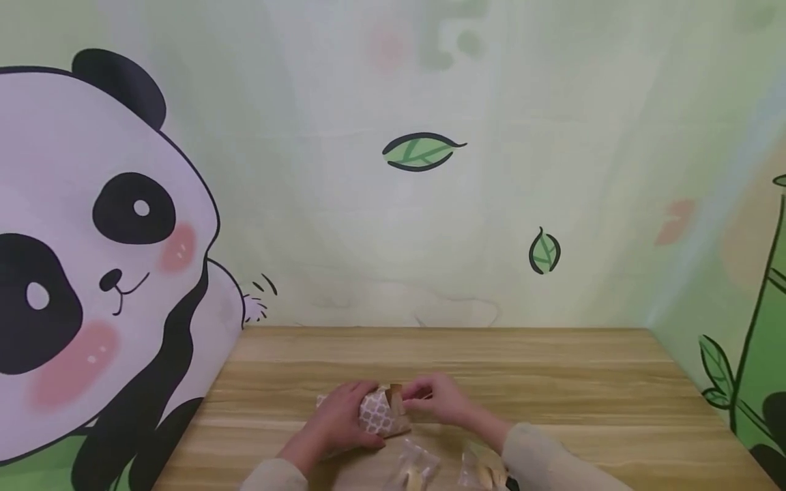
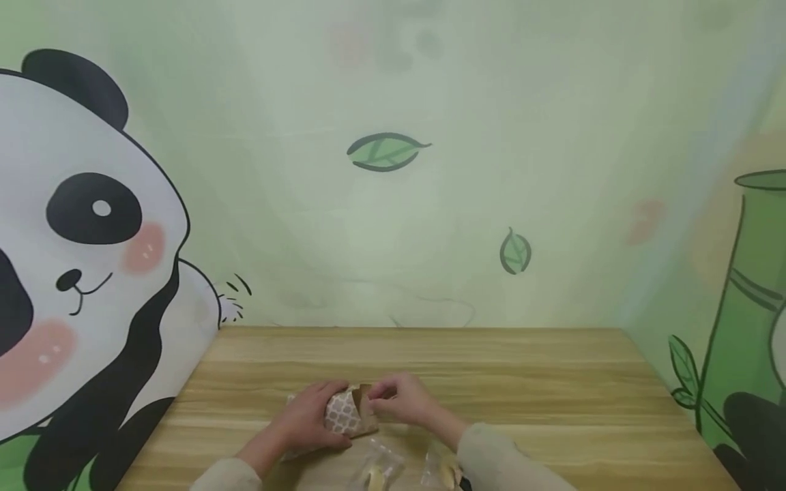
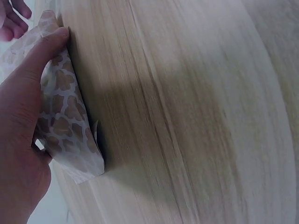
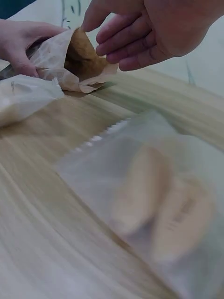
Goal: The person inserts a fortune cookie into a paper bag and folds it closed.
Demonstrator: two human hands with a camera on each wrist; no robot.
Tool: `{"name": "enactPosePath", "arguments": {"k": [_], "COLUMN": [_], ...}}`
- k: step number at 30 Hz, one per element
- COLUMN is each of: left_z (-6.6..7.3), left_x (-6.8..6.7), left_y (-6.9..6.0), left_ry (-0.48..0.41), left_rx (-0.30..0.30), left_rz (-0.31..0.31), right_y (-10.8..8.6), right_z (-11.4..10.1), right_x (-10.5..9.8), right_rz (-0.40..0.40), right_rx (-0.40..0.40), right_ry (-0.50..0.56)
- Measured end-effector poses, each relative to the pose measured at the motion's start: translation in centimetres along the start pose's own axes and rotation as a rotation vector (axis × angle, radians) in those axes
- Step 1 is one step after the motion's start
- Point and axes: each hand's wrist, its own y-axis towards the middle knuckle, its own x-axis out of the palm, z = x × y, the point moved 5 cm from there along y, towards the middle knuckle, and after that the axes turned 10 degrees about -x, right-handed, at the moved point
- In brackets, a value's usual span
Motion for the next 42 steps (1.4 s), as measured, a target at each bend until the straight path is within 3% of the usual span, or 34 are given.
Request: {"name": "enactPosePath", "arguments": {"k": [5, 8, 10, 15, 20, 29, 34, 38, 42], "left_z": [0.0, -0.1, -0.1, -0.1, -0.3, -0.5, -0.4, -0.3, -0.3], "left_x": [-0.1, -0.1, -0.1, -0.1, 0.0, 0.4, 0.3, 0.2, 0.1], "left_y": [0.0, 0.0, 0.0, 0.1, 0.2, 0.5, 0.4, 0.2, 0.0], "left_ry": [-0.003, -0.004, 0.001, 0.009, 0.022, 0.021, 0.026, 0.034, 0.034], "left_rx": [0.008, 0.009, 0.013, 0.028, 0.036, 0.03, 0.033, 0.039, 0.043], "left_rz": [-0.001, -0.004, -0.008, -0.009, -0.006, -0.03, -0.039, -0.036, -0.034], "right_y": [-1.7, -3.1, -3.9, -5.9, -7.2, -7.6, -7.5, -7.4, -7.0], "right_z": [-1.6, -2.6, -3.0, -3.6, -3.8, -2.3, -2.1, -2.4, -2.4], "right_x": [-0.1, 0.1, 0.3, 1.2, 2.7, 4.8, 5.2, 4.3, 3.1], "right_rz": [-0.157, -0.206, -0.218, -0.238, -0.264, -0.209, -0.253, -0.307, -0.336], "right_rx": [-0.134, -0.183, -0.183, -0.179, -0.284, -0.436, -0.443, -0.408, -0.369], "right_ry": [-0.284, -0.449, -0.498, -0.54, -0.567, -0.606, -0.637, -0.644, -0.725]}}
